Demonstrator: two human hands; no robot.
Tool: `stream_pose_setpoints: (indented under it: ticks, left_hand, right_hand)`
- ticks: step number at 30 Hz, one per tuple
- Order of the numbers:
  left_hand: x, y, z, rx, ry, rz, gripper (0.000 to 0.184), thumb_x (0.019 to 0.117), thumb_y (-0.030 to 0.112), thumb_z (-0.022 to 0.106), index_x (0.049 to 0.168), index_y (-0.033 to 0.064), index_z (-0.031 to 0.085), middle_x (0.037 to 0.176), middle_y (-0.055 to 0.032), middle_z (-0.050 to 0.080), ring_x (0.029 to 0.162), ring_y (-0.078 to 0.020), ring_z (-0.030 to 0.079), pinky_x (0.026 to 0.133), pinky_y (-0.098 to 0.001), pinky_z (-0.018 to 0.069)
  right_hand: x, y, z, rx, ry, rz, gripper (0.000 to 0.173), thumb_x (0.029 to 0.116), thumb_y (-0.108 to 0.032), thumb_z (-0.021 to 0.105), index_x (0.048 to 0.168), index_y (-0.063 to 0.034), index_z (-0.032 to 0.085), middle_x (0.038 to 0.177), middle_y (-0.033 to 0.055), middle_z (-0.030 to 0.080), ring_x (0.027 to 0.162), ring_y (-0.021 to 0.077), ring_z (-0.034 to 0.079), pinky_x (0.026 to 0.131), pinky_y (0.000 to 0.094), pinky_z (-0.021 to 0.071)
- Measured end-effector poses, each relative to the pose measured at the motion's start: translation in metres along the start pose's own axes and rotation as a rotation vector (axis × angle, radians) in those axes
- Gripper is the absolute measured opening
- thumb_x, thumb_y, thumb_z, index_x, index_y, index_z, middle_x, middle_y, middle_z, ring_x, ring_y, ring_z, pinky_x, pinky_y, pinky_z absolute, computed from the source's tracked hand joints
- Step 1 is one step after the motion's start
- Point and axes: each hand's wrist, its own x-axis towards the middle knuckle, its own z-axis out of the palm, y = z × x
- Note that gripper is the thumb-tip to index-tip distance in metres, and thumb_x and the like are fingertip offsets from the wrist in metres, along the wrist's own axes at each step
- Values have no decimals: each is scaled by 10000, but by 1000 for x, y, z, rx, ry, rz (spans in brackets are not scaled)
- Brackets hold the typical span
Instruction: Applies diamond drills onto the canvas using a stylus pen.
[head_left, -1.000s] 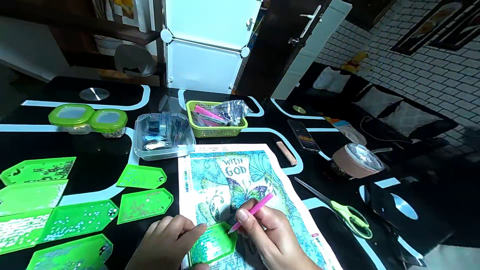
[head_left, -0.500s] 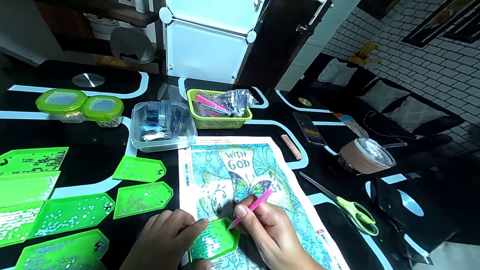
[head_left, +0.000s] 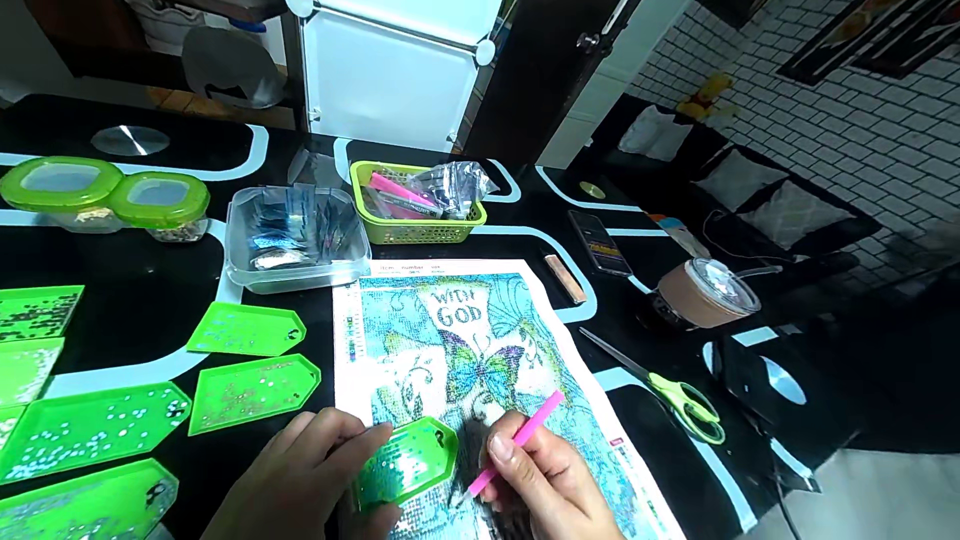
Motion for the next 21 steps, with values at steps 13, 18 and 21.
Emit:
stream_pose_setpoints:
  ticks: [13, 18, 21]
  left_hand:
    - [0, 0, -2, -5, -16, -6, 484, 923, 391, 719, 1291, 77, 706, 1099, -181, 672, 998, -370, 623, 813, -487, 519]
    - [0, 1, -2, 1, -9, -6, 479, 921, 389, 718, 1284, 76, 707, 1098, -183, 673, 999, -379, 630, 813, -504, 524]
    - [0, 0, -1, 4, -9, -4, 484, 922, 395, 714, 1289, 80, 707, 1100, -180, 674, 998, -374, 630, 808, -502, 525]
  right_hand:
    - [0, 7, 7, -206, 1, -185, 284, 1111, -225, 467, 986, -6, 598, 804, 41, 633, 721, 14, 623, 661, 177, 535]
    - [1, 7, 7, -251, -7, -195, 291, 1109, -236, 472, 989, -2, 597, 793, 53, 631, 699, 24, 620, 642, 177, 535]
    - [1, 7, 7, -268, -20, -199, 297, 1108, -243, 475, 989, 0, 600, 793, 59, 634, 704, 28, 626, 649, 183, 540]
